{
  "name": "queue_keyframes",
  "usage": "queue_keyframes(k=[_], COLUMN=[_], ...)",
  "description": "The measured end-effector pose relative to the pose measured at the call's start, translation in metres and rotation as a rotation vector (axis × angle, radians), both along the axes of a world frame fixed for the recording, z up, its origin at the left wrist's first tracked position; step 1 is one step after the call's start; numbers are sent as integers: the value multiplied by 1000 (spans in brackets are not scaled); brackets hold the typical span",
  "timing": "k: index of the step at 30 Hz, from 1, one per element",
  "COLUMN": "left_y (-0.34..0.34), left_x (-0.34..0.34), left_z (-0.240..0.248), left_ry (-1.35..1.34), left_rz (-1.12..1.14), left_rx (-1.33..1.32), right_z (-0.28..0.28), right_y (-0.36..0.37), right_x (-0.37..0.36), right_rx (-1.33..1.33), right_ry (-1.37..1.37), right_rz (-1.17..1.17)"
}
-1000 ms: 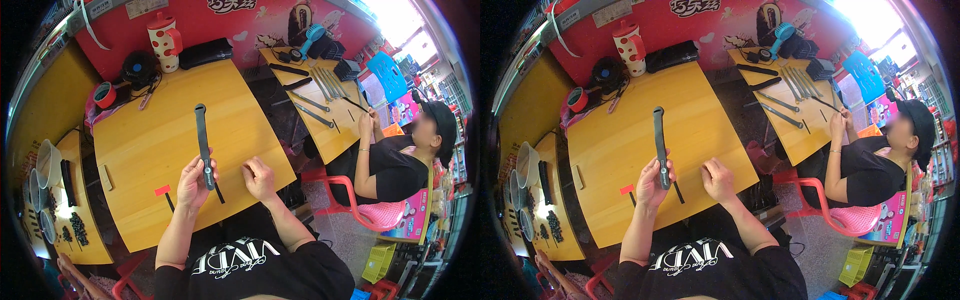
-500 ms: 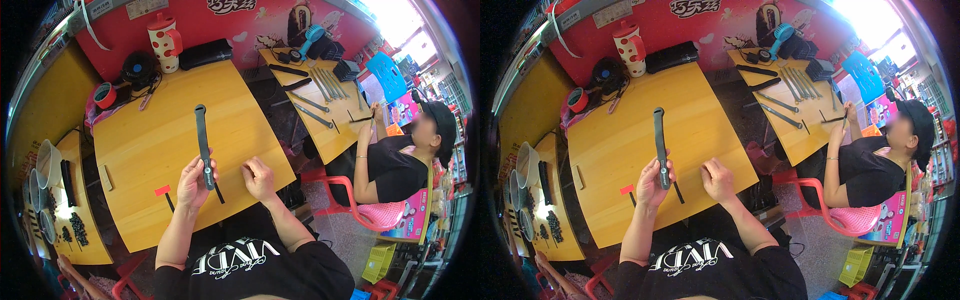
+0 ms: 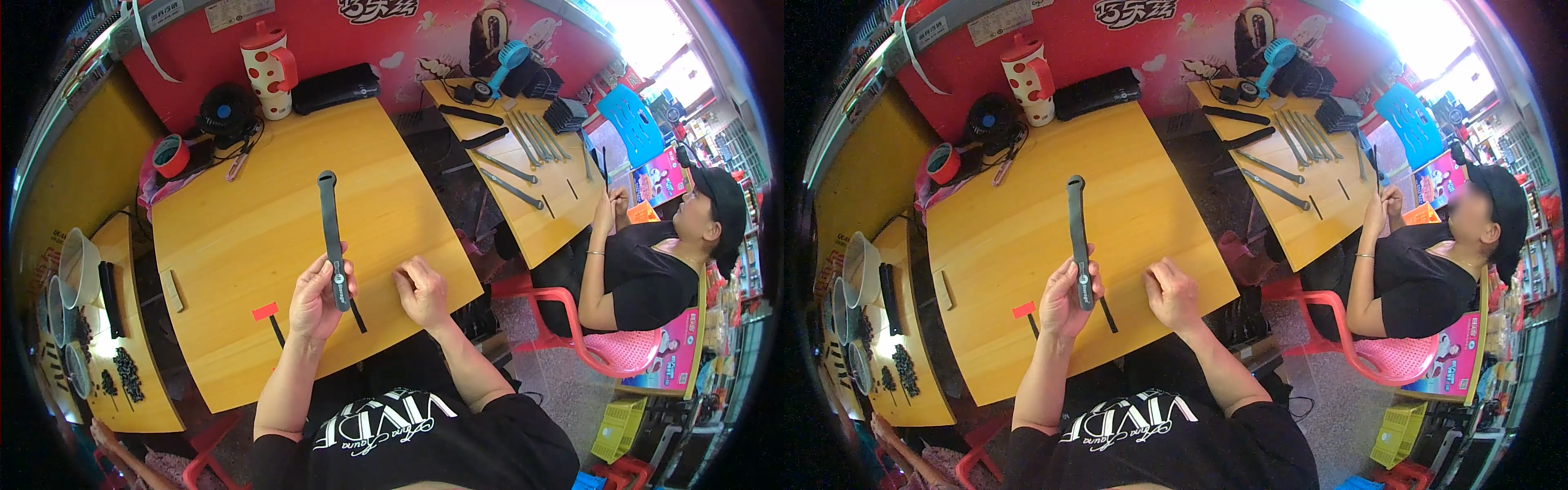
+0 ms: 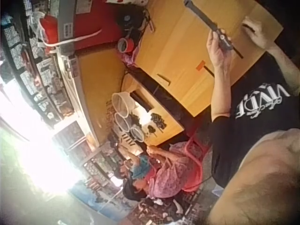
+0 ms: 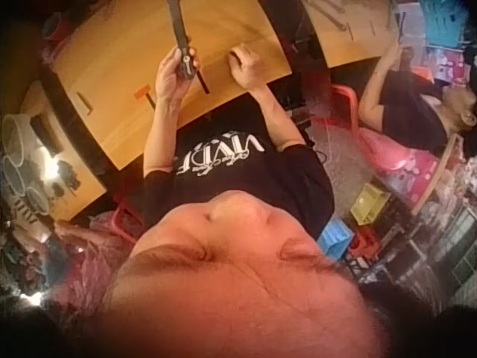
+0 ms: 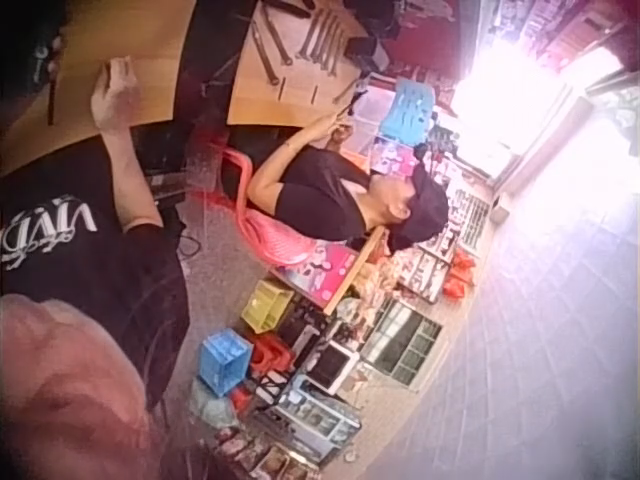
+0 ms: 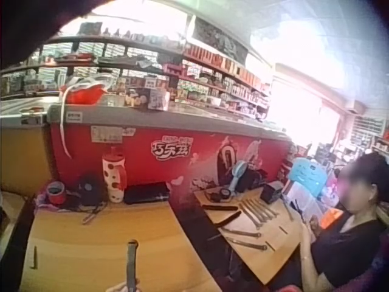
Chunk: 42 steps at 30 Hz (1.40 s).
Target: Assembling plastic components onto rubber watch straps by hand at a workshop desk.
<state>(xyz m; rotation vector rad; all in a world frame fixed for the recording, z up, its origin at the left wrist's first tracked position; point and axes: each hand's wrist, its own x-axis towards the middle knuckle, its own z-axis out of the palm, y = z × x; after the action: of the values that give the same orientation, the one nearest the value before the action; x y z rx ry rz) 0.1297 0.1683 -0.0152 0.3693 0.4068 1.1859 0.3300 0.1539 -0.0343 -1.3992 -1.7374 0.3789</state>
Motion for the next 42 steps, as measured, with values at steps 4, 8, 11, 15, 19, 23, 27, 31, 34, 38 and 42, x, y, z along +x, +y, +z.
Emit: queue_keyframes(k=[4,8,11,15,19,23,27,31,34,38,42], left_y=[0,0,0,0,0,0,0,1,1,-3,1], left_x=[0,0,0,0,0,0,0,1,-1,-3,1], left_z=[-1,0,1,1,0,-1,1,-1,-2,0,-1], left_ry=[6,0,12,20,19,5,6,-3,-10,-22,7], left_rz=[-3,-1,3,4,7,5,4,-3,21,10,0], left_rx=[4,-1,-8,-12,4,3,-7,-2,-5,-8,-5], right_z=[2,3,2,3,2,0,2,7,23,46,43], right_y=[0,0,0,0,0,0,0,-7,-5,30,63], right_x=[0,0,1,0,0,0,0,8,62,171,275], right_rx=[6,11,15,15,-9,1,8,210,603,572,418], right_ry=[-13,-17,-20,-19,-18,-5,-13,180,-52,-71,35], right_rz=[-4,8,9,5,2,5,7,-115,-360,-810,-737])
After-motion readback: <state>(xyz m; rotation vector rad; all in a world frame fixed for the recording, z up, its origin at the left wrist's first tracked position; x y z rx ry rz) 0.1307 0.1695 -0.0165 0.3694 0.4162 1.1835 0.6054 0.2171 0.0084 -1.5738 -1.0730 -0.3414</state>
